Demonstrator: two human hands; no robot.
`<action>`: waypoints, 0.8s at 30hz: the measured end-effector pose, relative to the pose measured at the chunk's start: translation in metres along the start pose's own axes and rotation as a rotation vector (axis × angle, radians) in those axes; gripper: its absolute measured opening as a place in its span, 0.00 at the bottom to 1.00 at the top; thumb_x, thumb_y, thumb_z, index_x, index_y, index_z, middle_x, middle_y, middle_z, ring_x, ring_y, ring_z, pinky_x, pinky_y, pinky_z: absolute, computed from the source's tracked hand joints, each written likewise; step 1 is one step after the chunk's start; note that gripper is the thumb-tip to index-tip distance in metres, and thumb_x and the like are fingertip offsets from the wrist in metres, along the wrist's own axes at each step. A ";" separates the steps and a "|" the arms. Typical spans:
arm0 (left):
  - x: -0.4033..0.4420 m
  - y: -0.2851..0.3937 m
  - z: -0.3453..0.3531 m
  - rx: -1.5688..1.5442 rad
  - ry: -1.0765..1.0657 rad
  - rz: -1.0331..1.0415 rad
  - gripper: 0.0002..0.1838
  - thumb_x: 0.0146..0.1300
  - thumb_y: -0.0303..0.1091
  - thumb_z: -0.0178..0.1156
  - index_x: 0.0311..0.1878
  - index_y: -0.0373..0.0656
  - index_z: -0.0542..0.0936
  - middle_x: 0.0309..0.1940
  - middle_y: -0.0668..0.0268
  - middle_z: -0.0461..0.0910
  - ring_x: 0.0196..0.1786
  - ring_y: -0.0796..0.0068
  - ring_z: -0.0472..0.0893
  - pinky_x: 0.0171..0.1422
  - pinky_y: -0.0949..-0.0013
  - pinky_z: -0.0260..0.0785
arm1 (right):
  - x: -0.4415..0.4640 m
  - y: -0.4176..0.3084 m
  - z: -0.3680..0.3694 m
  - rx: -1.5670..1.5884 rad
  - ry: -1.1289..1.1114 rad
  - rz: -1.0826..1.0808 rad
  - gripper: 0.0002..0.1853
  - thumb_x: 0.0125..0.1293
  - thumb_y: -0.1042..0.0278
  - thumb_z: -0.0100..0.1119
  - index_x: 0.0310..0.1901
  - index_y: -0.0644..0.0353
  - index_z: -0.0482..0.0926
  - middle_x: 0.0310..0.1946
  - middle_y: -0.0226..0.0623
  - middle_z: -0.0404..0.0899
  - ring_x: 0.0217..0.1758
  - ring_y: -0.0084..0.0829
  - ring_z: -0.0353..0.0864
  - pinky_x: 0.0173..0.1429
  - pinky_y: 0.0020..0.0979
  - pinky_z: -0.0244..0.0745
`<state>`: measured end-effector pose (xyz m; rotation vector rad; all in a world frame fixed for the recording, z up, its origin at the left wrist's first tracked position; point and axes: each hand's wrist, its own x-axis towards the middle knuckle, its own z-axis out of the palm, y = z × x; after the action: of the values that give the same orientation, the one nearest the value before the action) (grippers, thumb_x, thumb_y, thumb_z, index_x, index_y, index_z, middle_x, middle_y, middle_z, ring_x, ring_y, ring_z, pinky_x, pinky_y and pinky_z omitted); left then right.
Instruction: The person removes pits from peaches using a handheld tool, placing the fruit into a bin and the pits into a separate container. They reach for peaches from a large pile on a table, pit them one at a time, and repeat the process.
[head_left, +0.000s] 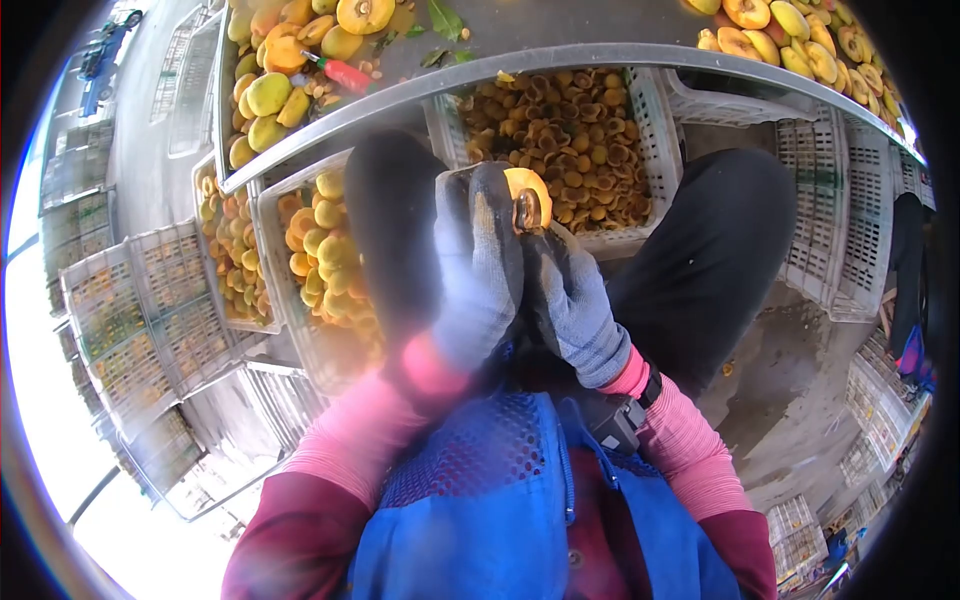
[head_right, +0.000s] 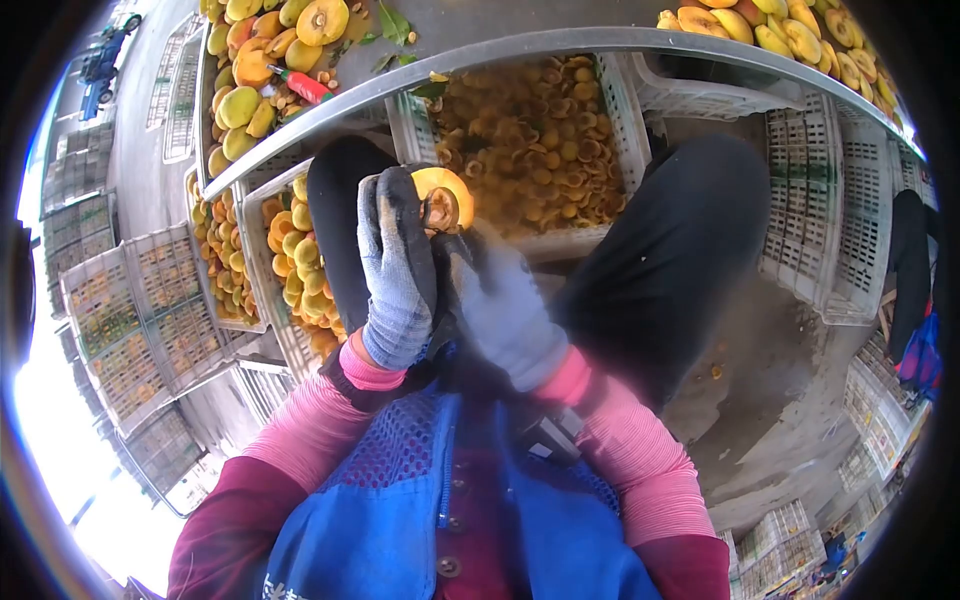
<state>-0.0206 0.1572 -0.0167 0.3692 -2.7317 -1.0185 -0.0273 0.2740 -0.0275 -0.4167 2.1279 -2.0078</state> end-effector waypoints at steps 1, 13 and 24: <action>0.003 0.002 0.003 -0.260 0.062 -0.060 0.20 0.66 0.25 0.47 0.61 0.33 0.64 0.56 0.56 0.67 0.58 0.61 0.69 0.63 0.65 0.60 | 0.001 -0.001 0.000 0.012 0.005 -0.004 0.20 0.68 0.67 0.50 0.57 0.69 0.67 0.44 0.53 0.77 0.45 0.46 0.78 0.49 0.37 0.72; -0.001 -0.008 0.011 0.064 0.089 0.121 0.24 0.60 0.19 0.51 0.62 0.33 0.64 0.56 0.54 0.65 0.54 0.61 0.71 0.61 0.67 0.63 | 0.006 -0.003 0.001 -0.053 0.005 0.021 0.15 0.67 0.71 0.50 0.52 0.70 0.68 0.41 0.53 0.78 0.42 0.47 0.79 0.44 0.38 0.72; 0.029 0.004 -0.007 -0.767 -0.172 -0.108 0.16 0.71 0.35 0.48 0.56 0.34 0.68 0.48 0.65 0.73 0.51 0.80 0.72 0.56 0.76 0.65 | -0.008 0.020 -0.004 -0.175 -0.106 -0.248 0.20 0.61 0.77 0.54 0.55 0.70 0.66 0.46 0.48 0.73 0.47 0.41 0.72 0.51 0.37 0.69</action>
<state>-0.0469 0.1471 -0.0060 0.2967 -2.2181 -2.0758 -0.0225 0.2809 -0.0475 -0.8336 2.2888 -1.8740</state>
